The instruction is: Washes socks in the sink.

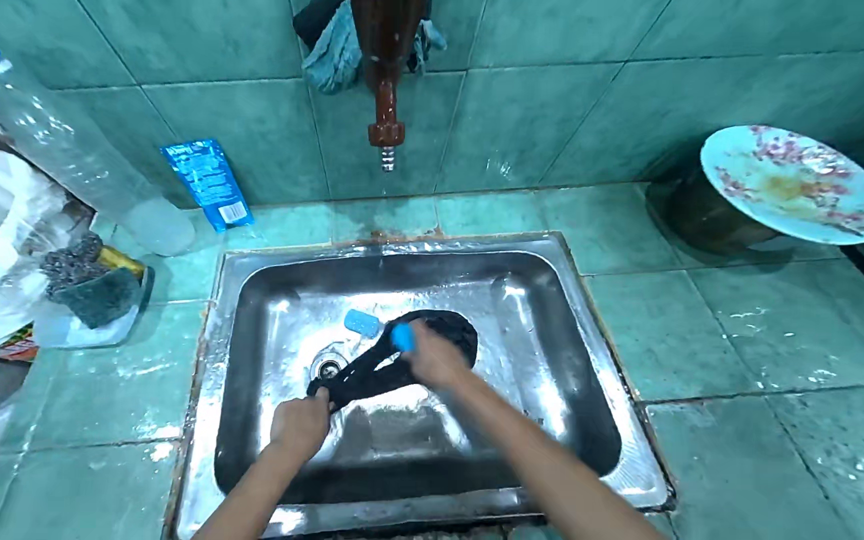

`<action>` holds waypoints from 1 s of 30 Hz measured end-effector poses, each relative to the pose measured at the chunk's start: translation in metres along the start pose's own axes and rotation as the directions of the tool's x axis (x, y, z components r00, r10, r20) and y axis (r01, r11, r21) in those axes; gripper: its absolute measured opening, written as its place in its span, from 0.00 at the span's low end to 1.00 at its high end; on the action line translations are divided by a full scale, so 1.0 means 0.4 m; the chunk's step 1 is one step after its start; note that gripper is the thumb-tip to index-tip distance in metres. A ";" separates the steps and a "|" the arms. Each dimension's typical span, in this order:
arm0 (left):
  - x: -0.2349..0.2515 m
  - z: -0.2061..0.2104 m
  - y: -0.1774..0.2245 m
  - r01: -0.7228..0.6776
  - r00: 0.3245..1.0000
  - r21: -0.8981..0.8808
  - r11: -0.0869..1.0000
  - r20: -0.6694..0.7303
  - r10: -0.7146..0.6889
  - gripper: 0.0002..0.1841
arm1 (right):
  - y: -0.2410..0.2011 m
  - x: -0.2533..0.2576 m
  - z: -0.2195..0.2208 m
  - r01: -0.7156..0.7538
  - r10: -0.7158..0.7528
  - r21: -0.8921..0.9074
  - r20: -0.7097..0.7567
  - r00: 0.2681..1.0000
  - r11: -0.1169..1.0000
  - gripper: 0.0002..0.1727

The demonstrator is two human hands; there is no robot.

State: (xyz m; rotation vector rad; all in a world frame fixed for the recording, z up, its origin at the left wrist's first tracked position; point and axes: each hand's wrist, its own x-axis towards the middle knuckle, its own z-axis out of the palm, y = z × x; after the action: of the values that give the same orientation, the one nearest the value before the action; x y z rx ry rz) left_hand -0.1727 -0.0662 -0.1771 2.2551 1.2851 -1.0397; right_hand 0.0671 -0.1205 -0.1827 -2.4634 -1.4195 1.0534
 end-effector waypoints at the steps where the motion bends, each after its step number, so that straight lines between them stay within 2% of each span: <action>1: -0.001 -0.001 -0.003 0.000 1.000 0.001 1.000 0.007 0.000 0.26 | 0.073 0.026 -0.061 -0.075 0.075 -0.009 -0.057 0.996 0.997 0.37; 3: 0.001 0.001 0.002 0.015 1.000 -0.020 1.000 0.002 -0.015 0.26 | 0.182 0.050 -0.161 -0.211 0.210 0.016 -0.185 0.960 0.977 0.39; 4: 0.002 0.000 0.008 0.025 1.000 -0.038 0.999 -0.005 -0.025 0.26 | 0.189 0.046 -0.182 -0.250 0.254 0.049 -0.239 0.937 0.967 0.40; 6: 0.010 -0.003 0.026 0.043 0.999 -0.044 0.998 -0.015 -0.044 0.26 | 0.085 -0.004 -0.134 -0.178 0.204 0.120 -0.261 0.943 0.977 0.42; 8: 0.013 -0.004 0.035 0.049 0.999 -0.013 0.999 -0.013 -0.049 0.25 | -0.084 -0.069 0.024 0.020 -0.005 0.129 -0.120 0.993 0.991 0.41; 9: 0.010 -0.004 0.034 0.048 0.999 0.002 0.999 -0.009 -0.048 0.23 | -0.147 -0.087 0.094 0.117 -0.120 0.094 0.033 0.992 0.989 0.42; 10: 0.006 -0.003 0.027 0.047 0.999 0.010 0.999 -0.006 -0.047 0.23 | -0.177 -0.085 0.133 0.185 -0.191 0.049 0.144 0.971 0.981 0.42; 11: 0.003 -0.003 0.014 0.039 0.999 0.027 0.999 -0.003 -0.039 0.25 | -0.170 -0.063 0.138 0.193 -0.194 0.019 0.181 0.964 0.981 0.42; 12: -0.001 0.000 -0.001 0.027 1.000 0.039 0.999 0.001 -0.027 0.28 | -0.128 -0.028 0.118 0.157 -0.157 0.008 0.152 0.976 0.988 0.42; 14: -0.010 0.012 -0.031 0.017 1.000 0.062 0.998 0.019 -0.019 0.31 | 0.002 0.030 0.028 0.059 -0.059 0.007 -0.015 0.998 0.998 0.43; 17: -0.011 0.023 -0.051 0.022 1.000 0.087 0.996 0.007 -0.022 0.31 | 0.188 0.071 -0.141 -0.130 0.135 0.040 -0.163 0.977 0.991 0.42; 19: -0.008 0.028 -0.045 -0.004 0.992 0.075 0.997 -0.123 0.013 0.28 | 0.269 0.067 -0.210 -0.165 0.200 0.143 -0.278 0.939 0.976 0.41; 20: -0.006 0.028 -0.031 -0.046 0.971 0.049 0.998 -0.234 0.056 0.26 | 0.268 0.050 -0.227 -0.161 0.218 0.194 -0.323 0.921 0.968 0.41; 22: 0.003 0.024 0.020 -0.180 0.873 0.016 0.984 -0.459 0.167 0.31 | 0.168 -0.006 -0.194 -0.101 0.180 0.236 -0.345 0.921 0.967 0.42; 23: 0.011 0.021 0.053 -0.226 0.849 0.020 0.974 -0.486 0.207 0.35 | 0.086 -0.035 -0.139 -0.055 0.124 0.232 -0.296 0.947 0.971 0.43; 25: 0.036 0.024 0.105 -0.238 0.897 0.052 0.970 -0.371 0.240 0.34 | -0.060 -0.061 0.002 0.064 -0.049 0.155 -0.095 0.994 0.986 0.41; 26: 0.046 0.034 0.114 -0.223 0.923 0.095 0.970 -0.300 0.242 0.28 | -0.100 -0.052 0.055 0.118 -0.121 0.081 0.043 0.992 0.990 0.40; 27: 0.051 0.038 0.111 -0.209 0.938 0.124 0.970 -0.255 0.235 0.22 | -0.108 -0.034 0.078 0.147 -0.149 0.026 0.113 0.982 0.989 0.40; 28: 0.048 0.035 0.100 -0.206 0.951 0.145 0.968 -0.202 0.232 0.20 | -0.086 -0.011 0.072 0.136 -0.136 0.014 0.103 0.985 0.991 0.42; 30: 0.025 0.049 0.060 -0.208 0.964 0.166 0.964 -0.135 0.231 0.19 | 0.018 0.018 0.006 0.051 -0.050 0.027 -0.036 0.998 0.998 0.42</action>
State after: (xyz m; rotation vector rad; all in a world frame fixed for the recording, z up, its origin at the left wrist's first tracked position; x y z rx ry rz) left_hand -0.1575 -0.0847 -0.1990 2.5672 1.0098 -0.9255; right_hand 0.0732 -0.1194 -0.1914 -2.4009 -1.4386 1.0079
